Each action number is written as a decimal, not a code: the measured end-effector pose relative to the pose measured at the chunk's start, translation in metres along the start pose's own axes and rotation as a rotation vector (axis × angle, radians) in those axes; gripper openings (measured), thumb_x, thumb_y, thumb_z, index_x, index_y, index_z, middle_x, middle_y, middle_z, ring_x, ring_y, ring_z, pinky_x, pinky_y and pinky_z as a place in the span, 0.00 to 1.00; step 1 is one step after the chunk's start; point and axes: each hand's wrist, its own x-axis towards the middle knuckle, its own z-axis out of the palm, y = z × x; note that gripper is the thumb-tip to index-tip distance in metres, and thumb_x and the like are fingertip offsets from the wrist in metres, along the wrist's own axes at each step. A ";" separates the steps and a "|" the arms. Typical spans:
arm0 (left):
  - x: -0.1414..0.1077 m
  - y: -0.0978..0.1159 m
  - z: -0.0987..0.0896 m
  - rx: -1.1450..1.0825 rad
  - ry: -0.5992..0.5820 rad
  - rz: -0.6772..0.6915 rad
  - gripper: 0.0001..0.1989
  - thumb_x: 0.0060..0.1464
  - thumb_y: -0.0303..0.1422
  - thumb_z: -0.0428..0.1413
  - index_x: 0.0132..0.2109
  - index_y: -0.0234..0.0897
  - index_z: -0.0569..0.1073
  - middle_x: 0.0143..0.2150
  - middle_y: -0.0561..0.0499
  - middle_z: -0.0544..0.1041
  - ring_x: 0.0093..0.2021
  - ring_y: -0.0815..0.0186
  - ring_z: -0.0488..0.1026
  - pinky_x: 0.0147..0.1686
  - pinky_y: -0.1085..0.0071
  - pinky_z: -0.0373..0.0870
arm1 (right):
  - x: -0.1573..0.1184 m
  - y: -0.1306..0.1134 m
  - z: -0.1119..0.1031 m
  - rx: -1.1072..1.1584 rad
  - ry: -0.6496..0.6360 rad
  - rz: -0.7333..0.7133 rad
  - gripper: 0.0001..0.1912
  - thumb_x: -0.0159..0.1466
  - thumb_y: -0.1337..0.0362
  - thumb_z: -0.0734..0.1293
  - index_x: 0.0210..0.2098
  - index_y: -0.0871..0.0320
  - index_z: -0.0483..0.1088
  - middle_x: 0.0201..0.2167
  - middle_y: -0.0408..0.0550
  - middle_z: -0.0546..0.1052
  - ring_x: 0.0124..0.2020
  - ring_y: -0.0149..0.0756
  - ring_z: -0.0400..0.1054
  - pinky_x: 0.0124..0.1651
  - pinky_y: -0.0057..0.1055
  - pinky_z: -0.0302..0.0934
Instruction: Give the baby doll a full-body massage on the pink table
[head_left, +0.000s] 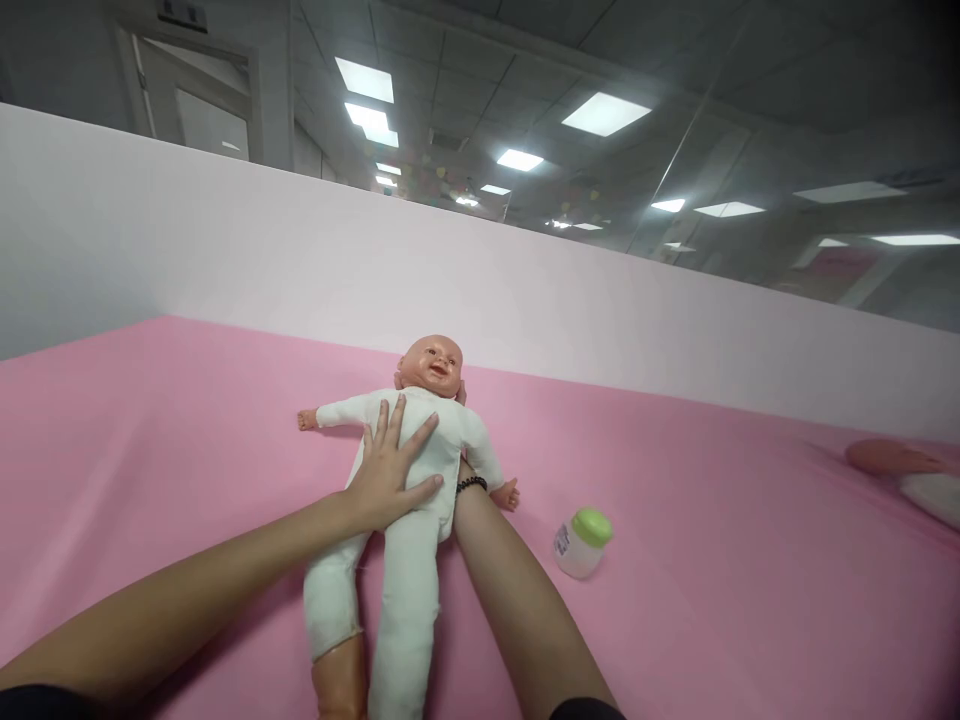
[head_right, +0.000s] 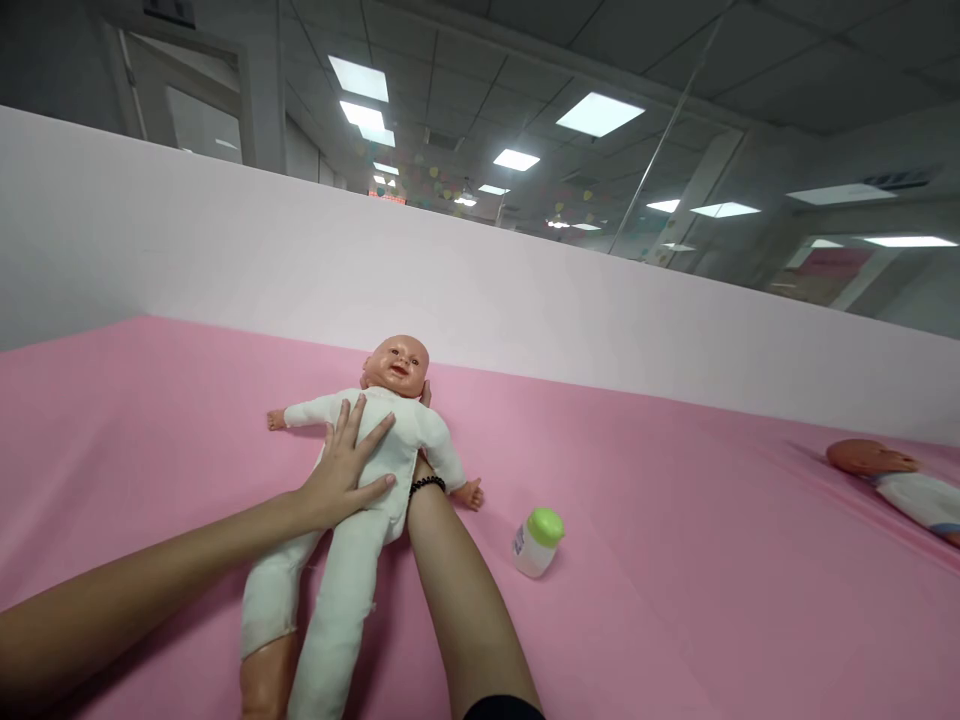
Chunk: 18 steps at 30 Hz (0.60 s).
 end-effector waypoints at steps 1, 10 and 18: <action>-0.002 0.002 -0.003 -0.014 0.022 0.018 0.43 0.64 0.52 0.55 0.77 0.53 0.46 0.79 0.46 0.21 0.76 0.32 0.22 0.66 0.26 0.39 | -0.002 0.000 0.003 0.050 -0.002 -0.019 0.41 0.68 0.39 0.42 0.43 0.63 0.73 0.38 0.50 0.80 0.43 0.36 0.76 0.47 0.43 0.70; -0.008 0.035 -0.025 -0.197 0.175 0.236 0.49 0.64 0.57 0.50 0.77 0.52 0.28 0.78 0.52 0.19 0.76 0.40 0.19 0.71 0.35 0.36 | -0.042 -0.038 0.032 0.115 -0.023 -0.289 0.31 0.68 0.45 0.54 0.48 0.64 0.73 0.41 0.49 0.82 0.48 0.41 0.76 0.59 0.50 0.66; -0.016 0.087 -0.009 -0.529 0.369 0.279 0.47 0.66 0.60 0.37 0.72 0.50 0.12 0.78 0.58 0.18 0.78 0.51 0.29 0.75 0.50 0.45 | -0.130 -0.070 0.074 -0.016 -0.393 -0.432 0.38 0.66 0.51 0.54 0.67 0.71 0.61 0.59 0.58 0.74 0.62 0.41 0.69 0.68 0.39 0.59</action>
